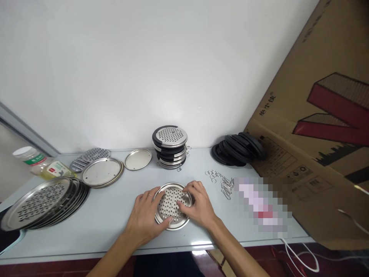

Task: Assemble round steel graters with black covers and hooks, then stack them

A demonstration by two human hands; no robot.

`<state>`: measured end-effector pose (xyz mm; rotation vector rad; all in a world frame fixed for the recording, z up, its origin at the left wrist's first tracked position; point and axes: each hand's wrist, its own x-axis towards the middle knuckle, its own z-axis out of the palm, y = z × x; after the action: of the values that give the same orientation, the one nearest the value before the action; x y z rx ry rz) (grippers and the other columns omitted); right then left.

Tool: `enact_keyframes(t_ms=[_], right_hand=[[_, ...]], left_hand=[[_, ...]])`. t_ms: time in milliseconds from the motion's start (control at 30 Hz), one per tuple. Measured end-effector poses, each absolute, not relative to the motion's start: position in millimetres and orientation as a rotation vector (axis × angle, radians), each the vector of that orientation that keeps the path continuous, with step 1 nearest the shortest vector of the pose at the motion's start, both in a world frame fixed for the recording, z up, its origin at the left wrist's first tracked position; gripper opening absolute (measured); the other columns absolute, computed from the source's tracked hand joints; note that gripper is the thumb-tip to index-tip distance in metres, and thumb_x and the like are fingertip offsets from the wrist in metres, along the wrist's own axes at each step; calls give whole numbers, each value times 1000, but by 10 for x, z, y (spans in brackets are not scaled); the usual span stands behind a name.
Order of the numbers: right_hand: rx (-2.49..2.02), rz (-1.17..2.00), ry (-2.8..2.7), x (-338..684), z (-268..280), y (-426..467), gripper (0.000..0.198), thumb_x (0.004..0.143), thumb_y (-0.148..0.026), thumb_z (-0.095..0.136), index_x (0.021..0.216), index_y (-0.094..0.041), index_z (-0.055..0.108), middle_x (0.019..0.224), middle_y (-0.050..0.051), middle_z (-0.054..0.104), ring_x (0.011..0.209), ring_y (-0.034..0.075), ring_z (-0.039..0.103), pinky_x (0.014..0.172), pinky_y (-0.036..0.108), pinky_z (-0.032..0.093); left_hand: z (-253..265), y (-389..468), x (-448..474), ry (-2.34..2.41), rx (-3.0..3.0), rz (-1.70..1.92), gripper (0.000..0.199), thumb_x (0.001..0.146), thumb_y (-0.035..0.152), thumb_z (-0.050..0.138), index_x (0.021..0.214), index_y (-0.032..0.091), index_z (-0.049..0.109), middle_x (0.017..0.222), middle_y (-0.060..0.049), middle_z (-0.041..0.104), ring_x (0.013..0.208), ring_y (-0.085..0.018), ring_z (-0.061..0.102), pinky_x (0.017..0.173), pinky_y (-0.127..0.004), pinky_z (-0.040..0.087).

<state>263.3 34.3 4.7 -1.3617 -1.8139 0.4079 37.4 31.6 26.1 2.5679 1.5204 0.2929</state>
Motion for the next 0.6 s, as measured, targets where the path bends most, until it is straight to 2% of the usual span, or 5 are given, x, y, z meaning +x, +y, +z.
enact_keyframes(t_ms=[167, 300, 467, 600], right_hand=[[-1398, 312, -1784, 2633, 30, 340, 17, 75, -27, 72, 90, -22, 65, 91, 5, 59, 91, 26, 53, 81, 42, 44], [-1410, 293, -1829, 2619, 35, 330, 8, 79, -25, 70, 85, -21, 68, 92, 6, 60, 92, 25, 54, 82, 41, 43], [-1449, 282, -1945, 2601, 53, 319, 11, 80, -28, 70, 89, -21, 72, 97, 6, 60, 94, 26, 52, 82, 41, 42], [-1465, 275, -1988, 2595, 66, 311, 13, 85, -30, 68, 92, -21, 72, 99, 7, 60, 96, 26, 51, 83, 41, 42]], left_hand=[[347, 201, 390, 1616, 2600, 225, 64, 81, 56, 60, 134, 20, 54, 141, -13, 53, 116, -34, 51, 99, -51, 34], [400, 81, 390, 1706, 2625, 226, 53, 83, 55, 57, 122, 19, 62, 128, -15, 61, 108, -34, 55, 93, -51, 36], [407, 4, 348, 1697, 2640, 384, 32, 84, 47, 58, 98, 20, 67, 106, -12, 66, 98, -31, 58, 88, -48, 39], [438, 159, 384, 1625, 2573, 485, 20, 89, 34, 55, 101, 22, 64, 100, -7, 65, 94, -25, 58, 84, -43, 41]])
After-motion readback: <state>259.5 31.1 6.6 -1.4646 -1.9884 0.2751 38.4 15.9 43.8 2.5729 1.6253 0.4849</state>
